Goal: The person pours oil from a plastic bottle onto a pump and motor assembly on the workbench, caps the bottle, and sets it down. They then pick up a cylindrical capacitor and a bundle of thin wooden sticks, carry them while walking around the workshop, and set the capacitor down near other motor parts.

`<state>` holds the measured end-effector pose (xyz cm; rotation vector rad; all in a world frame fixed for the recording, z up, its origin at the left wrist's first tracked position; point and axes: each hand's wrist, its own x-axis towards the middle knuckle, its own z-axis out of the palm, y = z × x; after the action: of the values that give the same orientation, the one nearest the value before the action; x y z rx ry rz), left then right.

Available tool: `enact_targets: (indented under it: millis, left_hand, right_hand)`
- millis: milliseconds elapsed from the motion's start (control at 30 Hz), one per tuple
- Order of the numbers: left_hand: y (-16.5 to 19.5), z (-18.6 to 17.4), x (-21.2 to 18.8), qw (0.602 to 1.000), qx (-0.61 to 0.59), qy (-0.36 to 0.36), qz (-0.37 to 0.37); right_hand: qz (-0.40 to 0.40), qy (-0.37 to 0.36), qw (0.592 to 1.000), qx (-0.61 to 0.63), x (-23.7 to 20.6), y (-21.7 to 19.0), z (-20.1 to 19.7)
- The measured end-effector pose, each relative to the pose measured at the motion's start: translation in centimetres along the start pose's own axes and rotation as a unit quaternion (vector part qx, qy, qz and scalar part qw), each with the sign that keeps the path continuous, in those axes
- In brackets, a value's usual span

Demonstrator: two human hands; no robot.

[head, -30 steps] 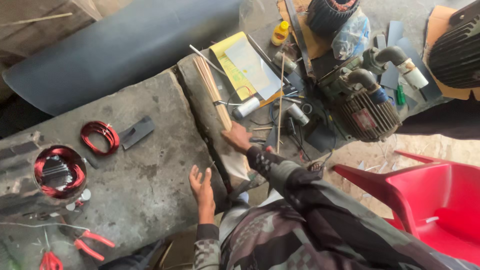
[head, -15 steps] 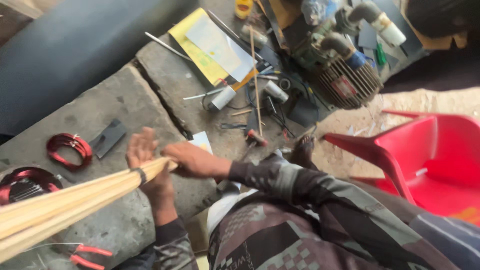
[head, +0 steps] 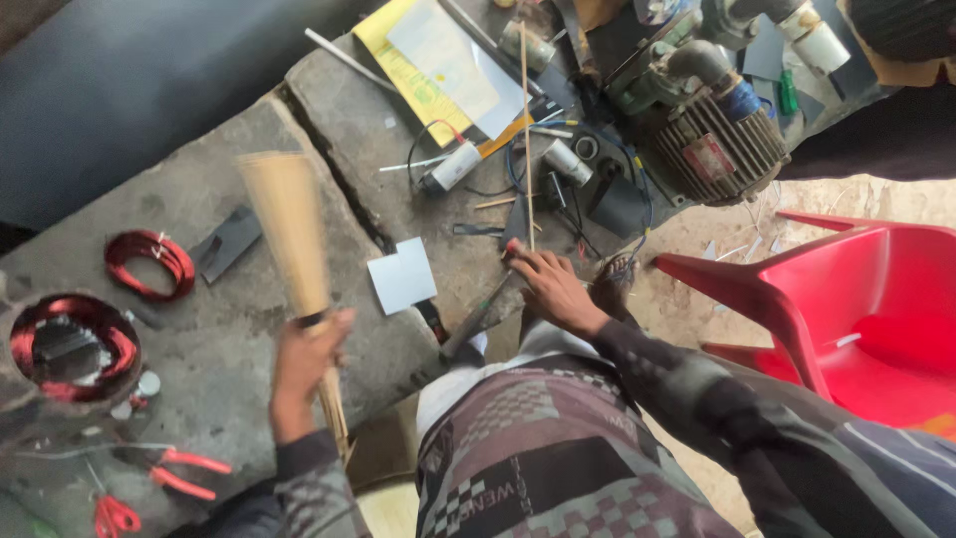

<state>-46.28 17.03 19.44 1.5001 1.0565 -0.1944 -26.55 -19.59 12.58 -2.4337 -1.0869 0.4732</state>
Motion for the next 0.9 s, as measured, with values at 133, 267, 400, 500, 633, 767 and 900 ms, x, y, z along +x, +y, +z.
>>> enact_targets:
  millis: [133,267,400,500,633,767,900]
  left_hand:
    - [-1.7,5.8,0.9,0.971,0.065,-0.228,-0.032]
    - [-3.5,11.1,0.9,0.957,0.100,-0.271,0.015]
    - [-3.8,13.7,0.8,0.957,0.151,-0.246,0.015]
    - [-3.5,14.8,0.7,0.938,0.282,-0.195,0.038]
    - [-3.8,16.2,1.2,0.941,0.287,-0.176,0.031]
    - [-5.1,16.7,1.7,0.944,0.303,-0.124,0.040]
    - [-6.6,15.7,1.0,0.961,0.242,-0.129,0.046]
  right_hand:
    - [0.109,-0.012,0.993,0.038,2.4,0.3,1.5]
    - [0.082,0.024,0.996,0.032,3.7,1.5,1.9]
    - [0.081,-0.003,0.995,0.057,4.8,1.9,0.2]
    - [0.222,-0.045,0.949,0.220,5.7,1.8,-2.3]
    - [0.205,-0.125,0.949,0.204,6.0,1.3,-3.0]
    - [0.047,-0.011,0.999,0.016,4.8,0.5,0.1]
    - [0.101,-0.010,0.994,0.036,4.3,1.0,0.6]
